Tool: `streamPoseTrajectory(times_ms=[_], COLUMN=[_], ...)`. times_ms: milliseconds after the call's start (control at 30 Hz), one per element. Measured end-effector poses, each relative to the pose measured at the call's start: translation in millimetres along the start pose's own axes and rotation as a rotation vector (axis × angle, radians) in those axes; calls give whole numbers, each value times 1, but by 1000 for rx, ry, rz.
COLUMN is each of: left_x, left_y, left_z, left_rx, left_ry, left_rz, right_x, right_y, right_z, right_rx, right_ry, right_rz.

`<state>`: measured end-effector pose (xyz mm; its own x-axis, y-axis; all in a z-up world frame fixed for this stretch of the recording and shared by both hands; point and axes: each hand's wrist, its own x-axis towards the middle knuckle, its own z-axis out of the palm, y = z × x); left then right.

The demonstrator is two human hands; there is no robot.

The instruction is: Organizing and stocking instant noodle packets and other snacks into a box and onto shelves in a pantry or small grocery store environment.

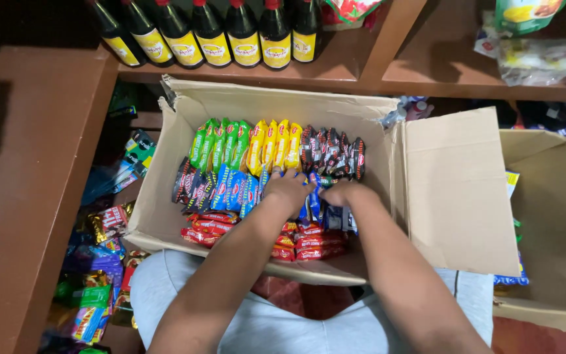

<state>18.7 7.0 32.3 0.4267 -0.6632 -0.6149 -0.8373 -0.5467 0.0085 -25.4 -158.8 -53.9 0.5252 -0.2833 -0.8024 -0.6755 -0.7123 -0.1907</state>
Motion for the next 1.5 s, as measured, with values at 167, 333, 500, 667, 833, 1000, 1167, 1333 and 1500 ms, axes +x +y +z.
streamPoseTrajectory(times_ms=[167, 333, 500, 667, 833, 1000, 1167, 1333, 1500], left_x=[8, 6, 5, 9, 13, 12, 19, 15, 14], left_y=[-3, -1, -1, 0, -2, -3, -4, -3, -2], left_z=[10, 2, 5, 5, 9, 10, 18, 17, 13], left_rx=[-4, -13, 5, 15, 24, 21, 1, -8, 2], left_ry=[8, 15, -11, 9, 11, 11, 26, 62, 27], left_rz=[-28, -16, -15, -11, -22, -23, -24, -23, -24], right_x=[62, 55, 28, 15, -13, 18, 23, -3, 17], right_y=[12, 16, 11, 9, -6, 12, 20, 7, 20], right_z=[18, 13, 4, 0, 3, 18, 20, 12, 36], right_rx=[6, 136, -44, 13, 639, 593, 186, 24, 740], right_ry=[31, 28, 119, 196, 48, 193, 311, 202, -218], right_rz=[-118, -116, -152, -191, -213, -347, -368, -96, -22])
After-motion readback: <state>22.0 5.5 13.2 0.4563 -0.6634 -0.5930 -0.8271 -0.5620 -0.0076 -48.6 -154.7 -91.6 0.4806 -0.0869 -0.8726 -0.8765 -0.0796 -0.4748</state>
